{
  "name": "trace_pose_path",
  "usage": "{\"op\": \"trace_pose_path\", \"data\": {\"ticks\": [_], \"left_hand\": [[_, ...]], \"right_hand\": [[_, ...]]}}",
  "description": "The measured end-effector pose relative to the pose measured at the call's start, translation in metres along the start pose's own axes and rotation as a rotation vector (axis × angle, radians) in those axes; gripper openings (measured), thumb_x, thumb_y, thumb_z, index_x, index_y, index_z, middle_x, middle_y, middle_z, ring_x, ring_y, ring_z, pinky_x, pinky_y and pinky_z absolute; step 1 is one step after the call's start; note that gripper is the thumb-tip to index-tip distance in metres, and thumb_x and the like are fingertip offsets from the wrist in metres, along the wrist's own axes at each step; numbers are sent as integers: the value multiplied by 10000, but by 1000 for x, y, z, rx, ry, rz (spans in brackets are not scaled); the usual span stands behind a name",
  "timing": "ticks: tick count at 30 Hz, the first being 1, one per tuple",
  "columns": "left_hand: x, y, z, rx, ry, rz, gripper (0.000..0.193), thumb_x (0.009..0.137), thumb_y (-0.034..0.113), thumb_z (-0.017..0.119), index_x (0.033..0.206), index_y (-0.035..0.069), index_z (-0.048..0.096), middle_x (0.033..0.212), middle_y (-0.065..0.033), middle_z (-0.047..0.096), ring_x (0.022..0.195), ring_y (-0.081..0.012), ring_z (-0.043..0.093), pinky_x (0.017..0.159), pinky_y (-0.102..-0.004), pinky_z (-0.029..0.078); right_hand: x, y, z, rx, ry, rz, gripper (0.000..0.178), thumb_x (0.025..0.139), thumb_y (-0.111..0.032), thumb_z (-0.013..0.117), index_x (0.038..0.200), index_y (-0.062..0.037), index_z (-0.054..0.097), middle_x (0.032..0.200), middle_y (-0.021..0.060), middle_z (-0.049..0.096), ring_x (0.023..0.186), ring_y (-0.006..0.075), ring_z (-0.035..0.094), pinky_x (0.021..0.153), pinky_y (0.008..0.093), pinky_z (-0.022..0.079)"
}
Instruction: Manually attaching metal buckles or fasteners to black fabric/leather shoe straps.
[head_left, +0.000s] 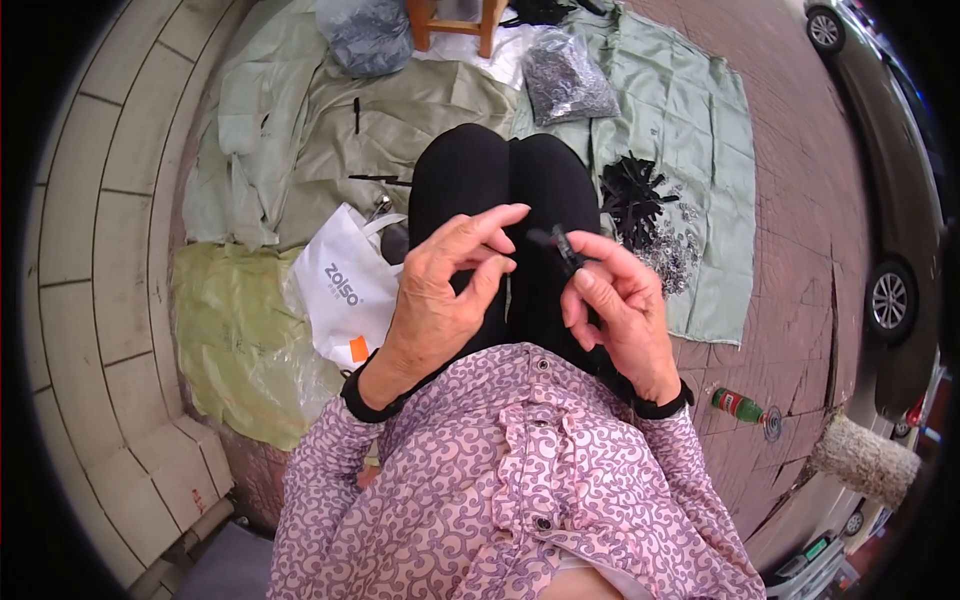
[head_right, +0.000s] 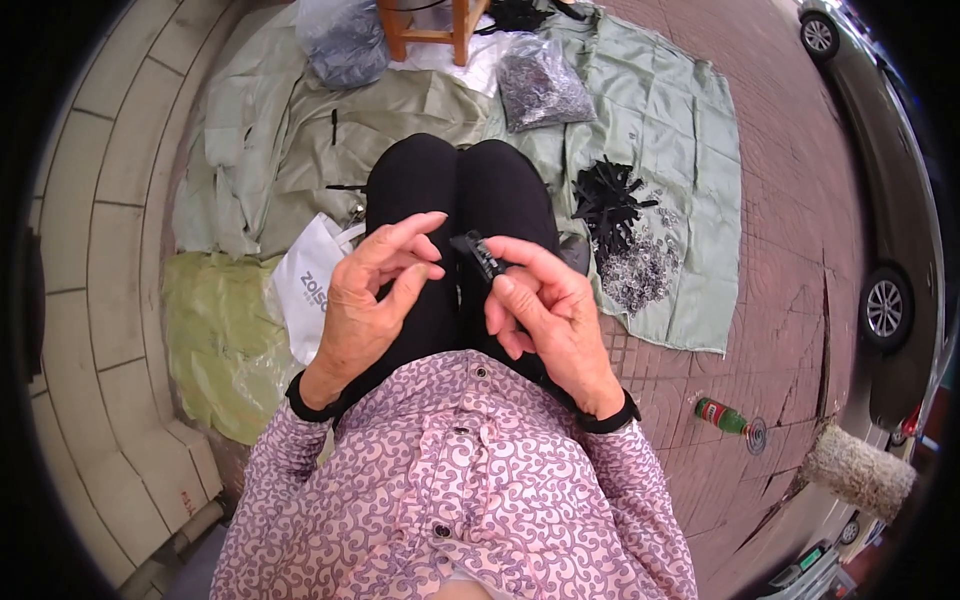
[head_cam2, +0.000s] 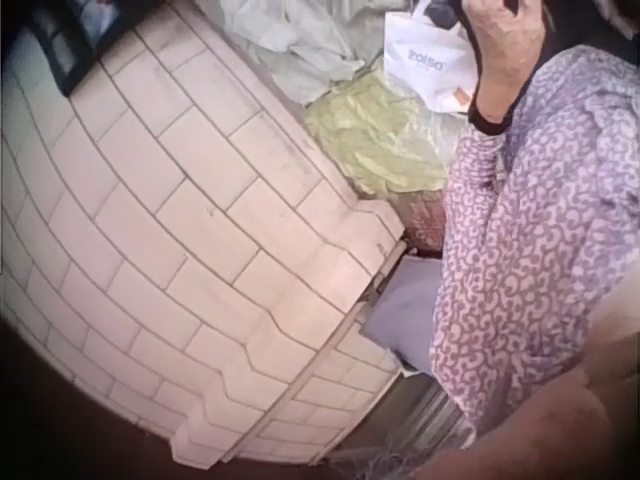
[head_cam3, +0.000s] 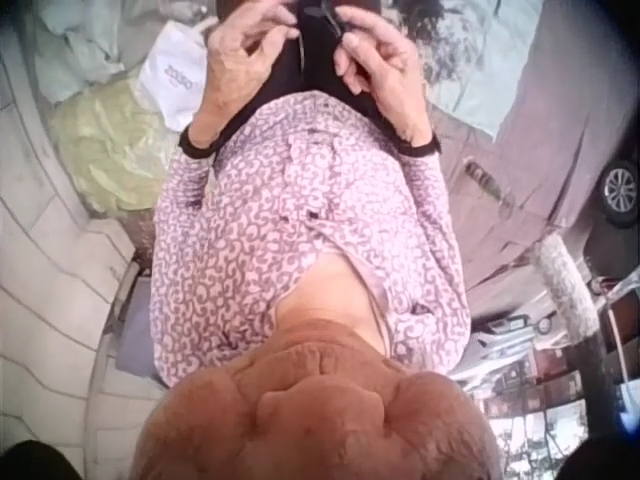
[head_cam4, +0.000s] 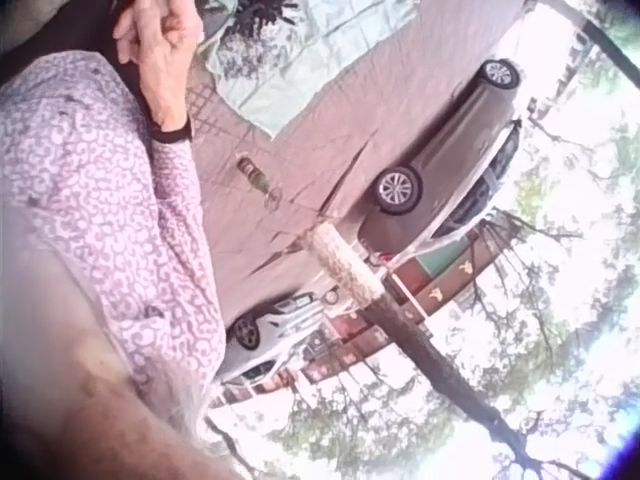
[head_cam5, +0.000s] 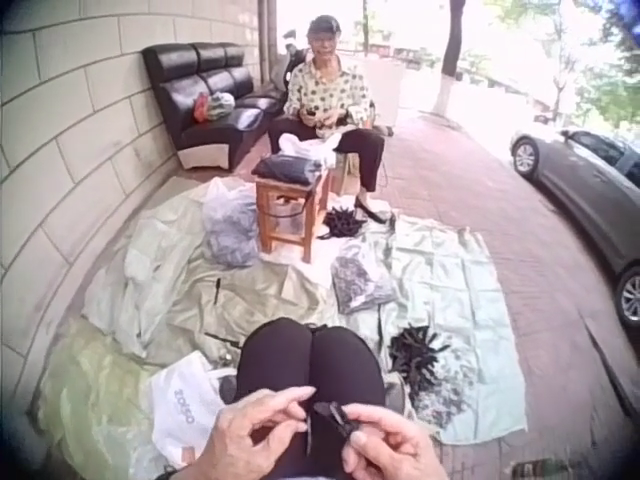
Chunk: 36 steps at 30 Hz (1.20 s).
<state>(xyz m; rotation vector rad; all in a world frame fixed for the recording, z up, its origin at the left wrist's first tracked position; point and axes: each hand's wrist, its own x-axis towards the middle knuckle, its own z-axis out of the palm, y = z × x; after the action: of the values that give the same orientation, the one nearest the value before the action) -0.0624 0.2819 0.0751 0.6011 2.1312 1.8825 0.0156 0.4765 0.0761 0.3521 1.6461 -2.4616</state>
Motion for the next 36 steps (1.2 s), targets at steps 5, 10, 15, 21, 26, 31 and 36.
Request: {"op": "trace_pose_path", "data": {"ticks": [5, 10, 15, 21, 26, 31, 36], "left_hand": [[-4, -16, 5, 232, -132, 115, 299, 847, -133, 581, 1117, -26, 654, 953, -102, 629, 868, -180, 676, 748, -276, 559], [-2, -20, -12, 297, -65, -22, 204, 888, -106, 558, 1036, -34, 679, 982, -80, 625, 841, -141, 646, 751, -218, 508], [17, -37, -28, 273, 60, -179, 175, 922, -81, 541, 1022, -32, 676, 982, -74, 632, 799, -127, 657, 730, -234, 530], [37, -66, -14, 347, 149, -326, 157, 940, -29, 556, 1031, -6, 682, 846, -12, 561, 538, -18, 470, 477, -161, 370], [52, -82, 1, 589, 234, -217, 127, 949, -20, 531, 931, 10, 654, 744, 30, 464, 533, -12, 362, 476, -202, 243], [64, -80, 2, 829, 218, -163, 134, 938, -23, 512, 885, 17, 629, 753, 12, 491, 597, -55, 394, 518, -232, 262], [71, -64, 1, 994, 197, -17, 163, 871, -56, 484, 841, 22, 625, 750, -64, 568, 616, -167, 487, 533, -297, 329]], "right_hand": [[3, 13, 6, 28, -22, 19, 139, 996, -114, 569, 1100, -30, 606, 732, 29, 628, 526, 53, 515, 458, 179, 337], [10, 30, -39, -325, 149, -402, 7, 927, -35, 626, 930, -33, 631, 1201, 72, 558, 901, 96, 582, 795, 239, 487], [7, 92, -143, 133, 647, -93, 69, 964, -101, 591, 914, -56, 604, 772, 52, 635, 721, 132, 624, 715, 260, 522], [-10, 248, -278, 228, 1016, 271, 121, 931, -153, 641, 908, -64, 562, 667, 13, 566, 473, 98, 491, 378, 254, 379], [-4, 319, -370, -225, 1270, 331, 225, 813, -155, 727, 979, -36, 632, 697, 49, 594, 563, 144, 554, 488, 321, 442], [45, 325, -390, -761, 1240, 298, 395, 736, -140, 723, 1107, -19, 660, 847, 160, 663, 772, 288, 627, 749, 402, 501], [74, 342, -398, -1008, 1026, 405, 352, 773, -255, 680, 1024, -10, 646, 951, 200, 667, 884, 389, 631, 783, 475, 497]]}}
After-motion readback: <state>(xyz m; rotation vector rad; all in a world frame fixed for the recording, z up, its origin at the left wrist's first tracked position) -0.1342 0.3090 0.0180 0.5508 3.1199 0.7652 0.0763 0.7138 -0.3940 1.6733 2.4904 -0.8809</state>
